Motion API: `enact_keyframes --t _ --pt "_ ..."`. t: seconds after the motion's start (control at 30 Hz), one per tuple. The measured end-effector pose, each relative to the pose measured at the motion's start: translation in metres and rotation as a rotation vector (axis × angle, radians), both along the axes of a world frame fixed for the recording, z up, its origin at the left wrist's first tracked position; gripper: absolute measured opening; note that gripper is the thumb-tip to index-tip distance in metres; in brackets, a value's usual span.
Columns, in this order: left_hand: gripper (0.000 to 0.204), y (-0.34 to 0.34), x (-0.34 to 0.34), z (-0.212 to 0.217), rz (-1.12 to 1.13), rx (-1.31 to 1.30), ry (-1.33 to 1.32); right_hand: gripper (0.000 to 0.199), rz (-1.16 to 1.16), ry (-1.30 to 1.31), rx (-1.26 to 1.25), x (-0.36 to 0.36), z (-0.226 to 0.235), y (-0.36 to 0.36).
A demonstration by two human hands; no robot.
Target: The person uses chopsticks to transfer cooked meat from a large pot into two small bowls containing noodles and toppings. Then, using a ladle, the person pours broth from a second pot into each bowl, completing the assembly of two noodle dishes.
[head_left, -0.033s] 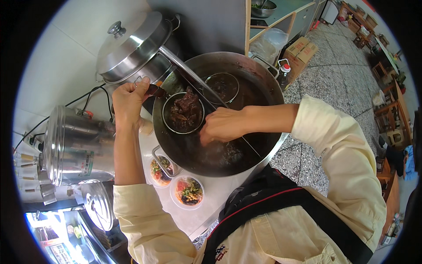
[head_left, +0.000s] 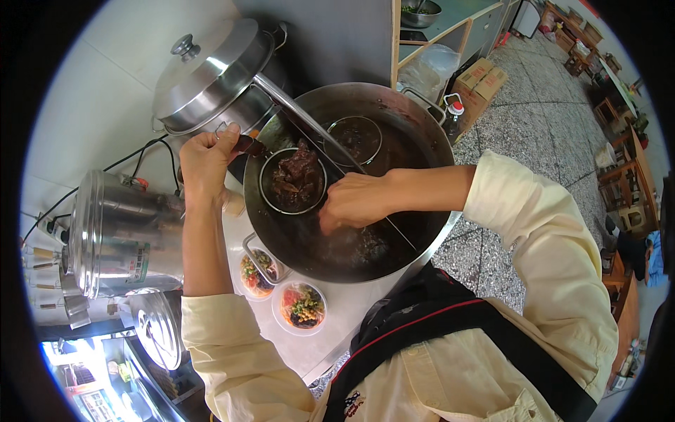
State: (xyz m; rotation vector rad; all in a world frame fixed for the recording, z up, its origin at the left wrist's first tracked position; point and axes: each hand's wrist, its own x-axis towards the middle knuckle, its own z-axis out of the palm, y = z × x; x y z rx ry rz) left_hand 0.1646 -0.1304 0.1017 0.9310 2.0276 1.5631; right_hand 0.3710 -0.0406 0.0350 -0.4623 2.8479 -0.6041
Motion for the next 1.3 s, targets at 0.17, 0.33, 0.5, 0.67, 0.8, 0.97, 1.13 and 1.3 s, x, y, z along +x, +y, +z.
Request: enact_keyframes --t 0.17,0.33,0.5,0.67,0.8,0.97,1.13,1.3 --pt "0.026 0.000 -0.002 -0.005 0.016 -0.039 0.022 0.018 -0.016 -0.023 -0.174 0.001 0.006 0.011" --pt "0.026 -0.003 -0.004 -0.008 -0.015 -0.024 -0.014 0.019 0.029 -0.144 -0.236 -0.005 0.019 0.018" --pt "0.026 -0.005 -0.004 -0.009 -0.011 -0.017 -0.016 0.017 -0.044 -0.121 -0.187 -0.013 0.022 0.024" --pt "0.025 -0.005 -0.004 -0.007 -0.019 -0.055 0.021 0.018 0.013 -0.105 -0.091 -0.014 0.016 0.017" --pt "0.024 -0.007 -0.003 -0.008 -0.041 -0.081 0.020 0.018 0.044 -0.181 -0.241 -0.016 0.016 0.024" --pt "0.022 -0.008 0.001 -0.018 -0.061 -0.095 0.000 0.016 0.004 -0.352 -0.392 -0.022 0.015 0.032" --pt "0.023 -0.008 -0.001 -0.029 -0.074 -0.128 0.018 0.016 -0.059 -0.389 -0.414 -0.028 0.012 0.042" --pt "0.026 -0.008 0.005 -0.040 -0.090 -0.056 0.024 0.016 0.007 -0.377 -0.398 -0.030 0.003 0.038"
